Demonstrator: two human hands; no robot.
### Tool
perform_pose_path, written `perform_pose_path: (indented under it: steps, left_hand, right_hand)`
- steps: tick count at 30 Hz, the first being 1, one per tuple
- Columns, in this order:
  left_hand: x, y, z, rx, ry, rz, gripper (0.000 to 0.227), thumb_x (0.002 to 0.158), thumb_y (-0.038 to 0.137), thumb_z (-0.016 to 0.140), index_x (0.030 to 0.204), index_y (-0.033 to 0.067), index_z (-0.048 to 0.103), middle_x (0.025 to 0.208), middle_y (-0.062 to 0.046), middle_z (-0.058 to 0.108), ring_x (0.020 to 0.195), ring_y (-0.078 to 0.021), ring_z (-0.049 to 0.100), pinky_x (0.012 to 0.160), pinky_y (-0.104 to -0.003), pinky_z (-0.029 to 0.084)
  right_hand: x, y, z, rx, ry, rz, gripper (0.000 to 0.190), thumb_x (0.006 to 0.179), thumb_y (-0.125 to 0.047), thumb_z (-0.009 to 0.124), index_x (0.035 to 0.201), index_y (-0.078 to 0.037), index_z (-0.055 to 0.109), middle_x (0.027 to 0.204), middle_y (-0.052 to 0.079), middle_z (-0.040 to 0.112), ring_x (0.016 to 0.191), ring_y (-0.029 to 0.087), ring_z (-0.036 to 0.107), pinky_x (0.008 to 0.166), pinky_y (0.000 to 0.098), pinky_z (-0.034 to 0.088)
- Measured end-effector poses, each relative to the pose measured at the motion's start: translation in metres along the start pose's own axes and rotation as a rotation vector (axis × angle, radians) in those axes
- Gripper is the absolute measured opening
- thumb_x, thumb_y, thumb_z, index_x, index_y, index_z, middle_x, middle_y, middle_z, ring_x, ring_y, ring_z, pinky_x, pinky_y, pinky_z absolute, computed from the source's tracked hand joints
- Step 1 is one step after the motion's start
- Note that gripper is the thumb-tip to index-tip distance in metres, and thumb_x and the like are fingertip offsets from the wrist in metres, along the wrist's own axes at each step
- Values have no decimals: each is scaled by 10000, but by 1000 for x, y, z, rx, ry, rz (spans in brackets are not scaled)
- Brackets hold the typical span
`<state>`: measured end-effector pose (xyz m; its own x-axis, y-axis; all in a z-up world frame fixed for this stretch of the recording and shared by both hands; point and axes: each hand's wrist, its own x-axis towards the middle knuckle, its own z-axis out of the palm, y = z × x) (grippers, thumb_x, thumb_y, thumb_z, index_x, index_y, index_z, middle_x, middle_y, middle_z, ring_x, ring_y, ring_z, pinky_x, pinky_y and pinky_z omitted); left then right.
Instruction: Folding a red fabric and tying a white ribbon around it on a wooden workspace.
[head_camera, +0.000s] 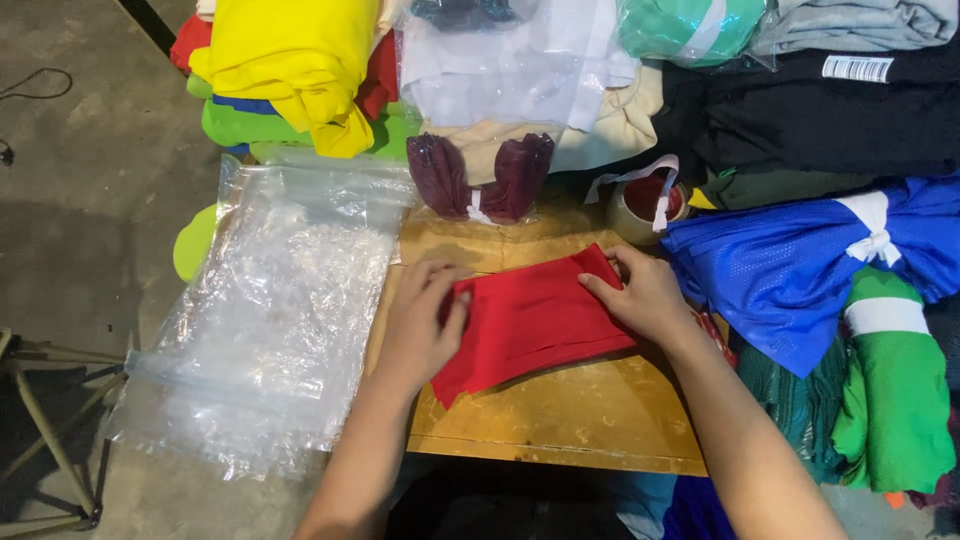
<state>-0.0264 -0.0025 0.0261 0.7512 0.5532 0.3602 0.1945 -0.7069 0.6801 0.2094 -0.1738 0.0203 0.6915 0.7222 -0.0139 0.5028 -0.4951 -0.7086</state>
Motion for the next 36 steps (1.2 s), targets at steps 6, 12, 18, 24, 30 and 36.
perform_pose_path:
  steps: [6,12,18,24,30,36]
  left_hand:
    - [-12,-7,8,340,-548,9,625,1075,452,409,1596,112,350,1634,-275,260,1537,-489,128,1236,-595,104]
    - [-6,30,7,202,-72,334,424,1003,183,573,1418,97,576,1551,-196,442,1523,-440,257,1190,-665,97]
    - [-11,5,43,376,-551,122,693,1031,590,394,1610,215,327,1700,-196,156,1571,-425,61,1210,-664,15]
    - [-12,24,43,419,-580,54,689,1025,604,374,1614,253,308,1701,-166,162,1573,-384,89,1228,-627,-12]
    - [-7,37,42,463,-639,5,685,1038,602,318,1631,264,265,1713,-148,133,1578,-375,60,1228,-626,-8]
    - [-3,49,48,635,-671,-35,706,1034,629,291,1626,245,267,1685,-190,184,1564,-426,73,1197,-691,20]
  right_hand:
    - [3,-3,-2,-68,8,-28,366,920,-202,785,1201,24,722,877,247,769,838,406,758,641,456,595]
    - [2,2,2,-99,-4,-11,356,908,-229,784,1186,-10,741,907,237,781,894,408,763,701,474,616]
    - [6,10,5,-120,18,-40,317,915,-277,783,1160,-77,755,838,203,773,868,405,758,724,475,595]
    - [2,22,-2,-170,116,-26,292,871,-298,805,1113,-142,757,710,152,719,796,383,736,688,484,569]
    - [9,35,3,-178,82,35,327,899,-308,775,1193,-176,712,814,131,763,885,339,762,753,459,604]
    - [9,29,0,-240,39,123,329,904,-385,753,1195,-243,693,905,115,783,986,347,756,844,477,598]
